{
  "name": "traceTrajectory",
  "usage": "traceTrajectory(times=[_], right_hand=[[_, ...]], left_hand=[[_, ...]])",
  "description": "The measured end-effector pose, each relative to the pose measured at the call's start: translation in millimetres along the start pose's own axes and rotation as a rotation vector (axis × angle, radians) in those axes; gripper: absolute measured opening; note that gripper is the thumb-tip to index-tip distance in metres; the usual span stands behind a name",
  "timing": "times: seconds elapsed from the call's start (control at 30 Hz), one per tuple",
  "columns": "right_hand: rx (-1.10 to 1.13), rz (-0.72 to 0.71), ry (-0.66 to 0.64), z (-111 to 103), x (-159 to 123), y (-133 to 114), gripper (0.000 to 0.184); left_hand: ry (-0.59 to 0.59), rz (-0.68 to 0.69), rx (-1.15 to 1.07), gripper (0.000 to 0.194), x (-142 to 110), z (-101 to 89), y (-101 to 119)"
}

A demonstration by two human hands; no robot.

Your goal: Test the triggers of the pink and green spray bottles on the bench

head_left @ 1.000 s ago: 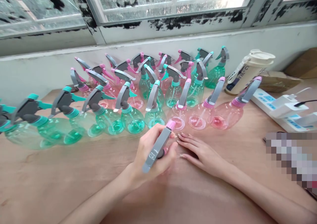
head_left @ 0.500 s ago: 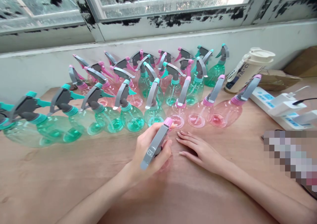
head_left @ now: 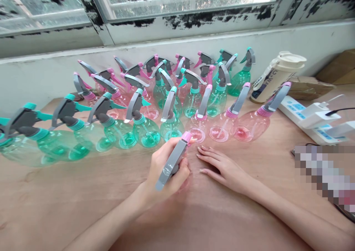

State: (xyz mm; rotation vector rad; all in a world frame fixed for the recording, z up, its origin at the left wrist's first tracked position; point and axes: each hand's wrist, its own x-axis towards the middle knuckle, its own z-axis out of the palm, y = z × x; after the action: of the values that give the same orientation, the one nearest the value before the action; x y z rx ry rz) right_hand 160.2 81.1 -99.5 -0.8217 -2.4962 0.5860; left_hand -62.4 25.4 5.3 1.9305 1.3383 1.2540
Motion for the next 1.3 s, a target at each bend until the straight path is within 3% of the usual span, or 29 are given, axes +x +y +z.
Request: traceTrajectory(times=[0.57,0.77,1.13,1.3], right_hand=[[-0.005,0.0,-0.003,0.0,-0.3,0.6,0.048],[-0.001,0.001,0.0,0.4,-0.7,1.4,0.048],[0.0,0.002,0.007,0.1,-0.6,0.9,0.048],[0.004,-0.004,0.011,0.1,-0.6,0.9,0.048]], left_hand=[[0.008,0.021,0.025,0.023,1.5,-0.8,-1.9],[-0.032,0.052,0.034,0.013,6.5,-3.3,1.3],[0.001,0.034,0.001,0.045,-2.2,-2.7,-0.2],[-0.029,0.06,0.038,0.031,0.4,-3.4,0.2]])
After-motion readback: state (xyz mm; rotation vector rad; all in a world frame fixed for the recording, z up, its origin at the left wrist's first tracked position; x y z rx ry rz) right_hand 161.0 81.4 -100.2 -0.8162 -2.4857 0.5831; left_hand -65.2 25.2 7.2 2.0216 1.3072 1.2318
